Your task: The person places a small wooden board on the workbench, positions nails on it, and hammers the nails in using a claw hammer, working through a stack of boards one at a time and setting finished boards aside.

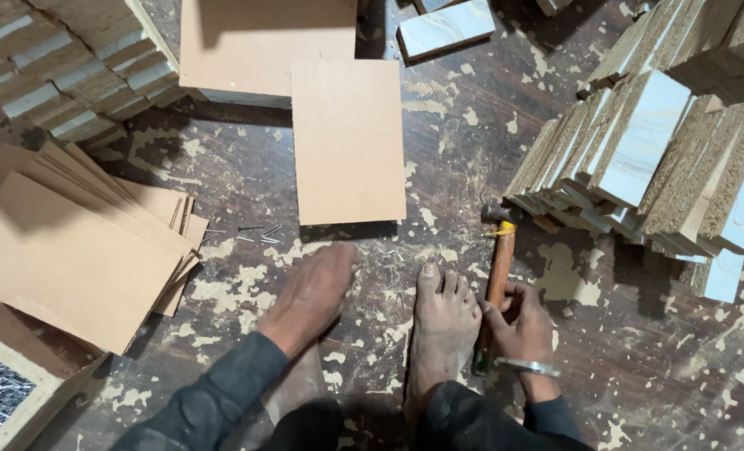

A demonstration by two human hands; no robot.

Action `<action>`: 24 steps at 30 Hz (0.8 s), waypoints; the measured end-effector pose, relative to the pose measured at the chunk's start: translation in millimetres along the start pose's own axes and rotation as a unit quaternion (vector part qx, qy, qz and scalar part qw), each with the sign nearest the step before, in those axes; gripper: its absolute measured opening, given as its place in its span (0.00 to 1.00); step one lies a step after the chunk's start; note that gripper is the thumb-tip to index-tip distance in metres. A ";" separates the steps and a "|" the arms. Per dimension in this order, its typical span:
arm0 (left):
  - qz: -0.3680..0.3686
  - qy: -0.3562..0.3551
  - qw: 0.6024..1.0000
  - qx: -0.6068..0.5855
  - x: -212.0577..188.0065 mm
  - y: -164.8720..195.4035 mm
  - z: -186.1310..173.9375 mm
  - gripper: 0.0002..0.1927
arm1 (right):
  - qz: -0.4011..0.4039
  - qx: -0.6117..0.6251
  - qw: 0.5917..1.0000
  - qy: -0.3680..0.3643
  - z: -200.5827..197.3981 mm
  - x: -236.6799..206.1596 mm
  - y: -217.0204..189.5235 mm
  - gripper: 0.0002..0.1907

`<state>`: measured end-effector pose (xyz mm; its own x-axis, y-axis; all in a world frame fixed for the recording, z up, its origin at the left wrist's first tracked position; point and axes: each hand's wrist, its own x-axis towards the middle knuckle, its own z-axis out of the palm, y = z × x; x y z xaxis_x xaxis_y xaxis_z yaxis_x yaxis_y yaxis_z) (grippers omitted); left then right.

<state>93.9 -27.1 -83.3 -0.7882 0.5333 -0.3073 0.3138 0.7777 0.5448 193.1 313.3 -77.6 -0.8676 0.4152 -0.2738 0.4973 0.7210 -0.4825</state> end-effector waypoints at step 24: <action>0.110 0.366 0.924 -0.017 68.6 34.5 -24.3 0.09 | -0.131 0.059 0.985 -0.092 -29.3 -44.8 -61.3 0.12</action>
<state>37.8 28.2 -66.6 -0.8583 0.3000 0.4163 0.5019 0.6595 0.5596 201.6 266.7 -11.4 -0.9574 0.1082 -0.2678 0.2620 0.7158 -0.6473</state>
